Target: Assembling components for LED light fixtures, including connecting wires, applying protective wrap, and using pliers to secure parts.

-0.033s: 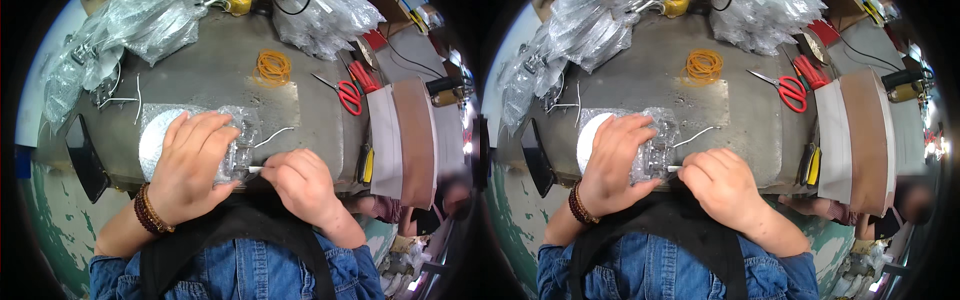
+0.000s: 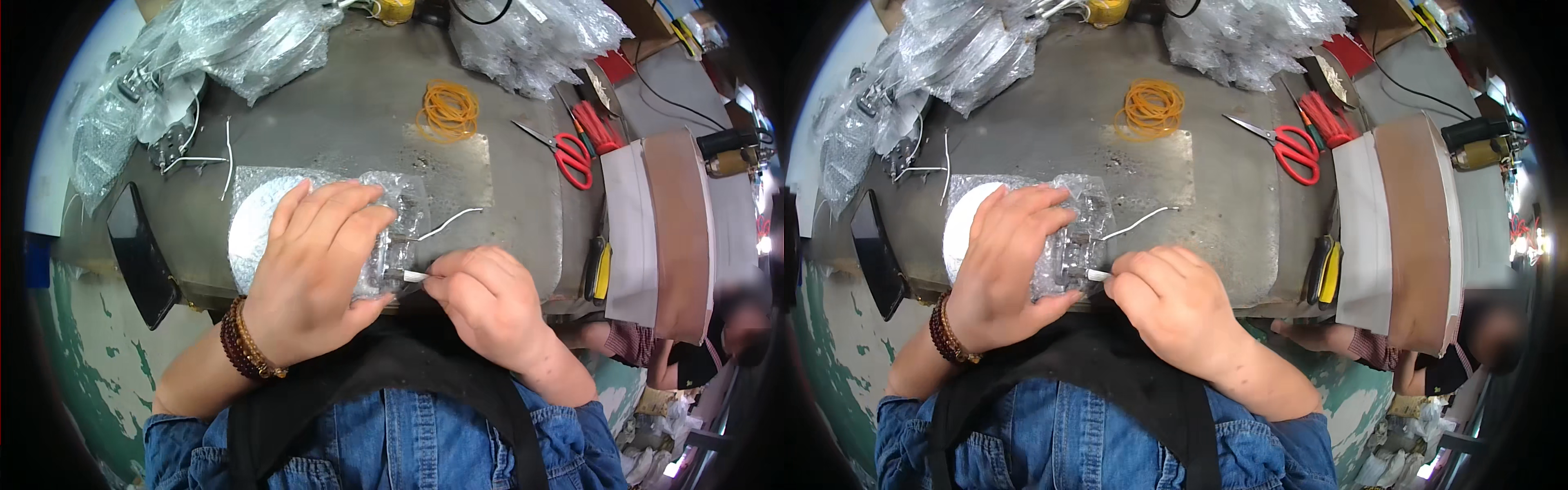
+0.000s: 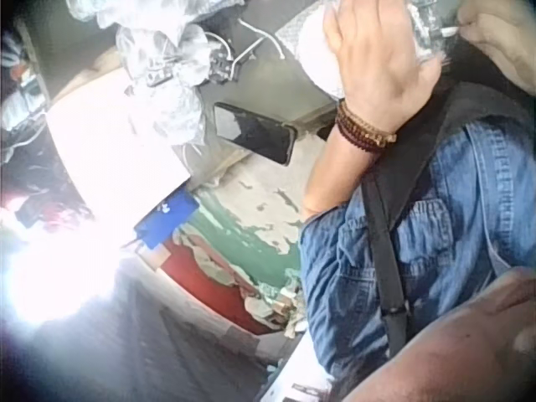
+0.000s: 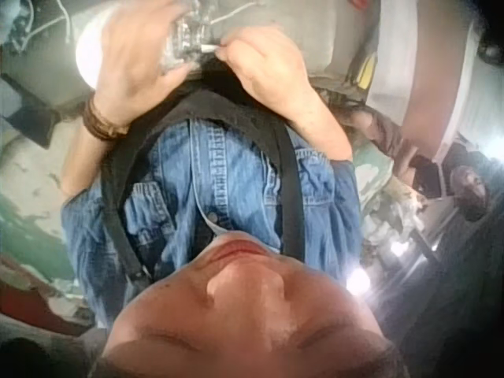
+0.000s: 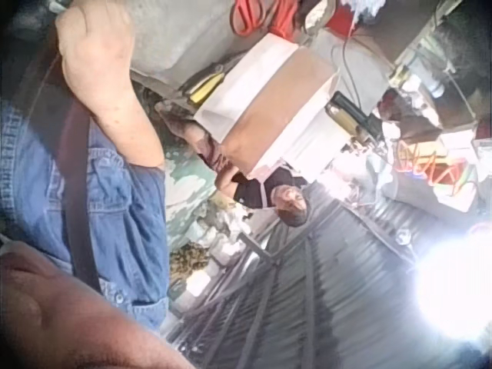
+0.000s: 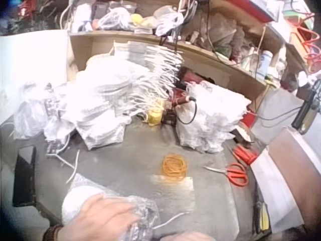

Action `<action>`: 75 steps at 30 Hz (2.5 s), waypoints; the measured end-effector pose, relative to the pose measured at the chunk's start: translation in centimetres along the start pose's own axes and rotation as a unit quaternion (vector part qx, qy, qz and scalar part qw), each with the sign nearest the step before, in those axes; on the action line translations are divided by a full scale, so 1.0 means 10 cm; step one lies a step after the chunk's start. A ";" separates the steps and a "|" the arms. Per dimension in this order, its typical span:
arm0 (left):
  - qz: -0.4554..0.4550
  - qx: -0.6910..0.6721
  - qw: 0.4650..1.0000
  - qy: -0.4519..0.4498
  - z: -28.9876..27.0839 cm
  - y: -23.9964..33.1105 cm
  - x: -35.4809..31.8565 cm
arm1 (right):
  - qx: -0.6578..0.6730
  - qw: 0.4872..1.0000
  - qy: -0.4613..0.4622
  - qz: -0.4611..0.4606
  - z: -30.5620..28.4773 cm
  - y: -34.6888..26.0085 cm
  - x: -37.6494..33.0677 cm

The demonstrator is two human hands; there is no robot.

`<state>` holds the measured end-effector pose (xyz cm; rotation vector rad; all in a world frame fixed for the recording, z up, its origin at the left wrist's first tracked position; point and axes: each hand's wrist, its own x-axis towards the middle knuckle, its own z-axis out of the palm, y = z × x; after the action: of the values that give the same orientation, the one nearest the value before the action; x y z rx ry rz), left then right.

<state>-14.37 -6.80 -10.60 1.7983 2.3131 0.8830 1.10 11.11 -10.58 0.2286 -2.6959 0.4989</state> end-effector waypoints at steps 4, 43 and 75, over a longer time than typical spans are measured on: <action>-0.005 -0.009 1.000 -0.002 0.01 -0.01 -0.02 | 0.078 0.995 0.053 0.035 0.17 -0.02 -0.02; -0.012 -0.151 0.987 -0.061 0.29 0.20 0.67 | -0.307 0.815 -0.030 0.490 -3.12 0.99 -1.04; 0.029 -0.140 0.988 -0.053 0.29 0.10 0.61 | -0.014 0.935 0.263 0.237 -2.30 0.27 -0.71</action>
<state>-14.21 0.05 -10.78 1.7541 1.9678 1.0340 14.85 22.81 5.57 -0.5096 -2.2068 0.5577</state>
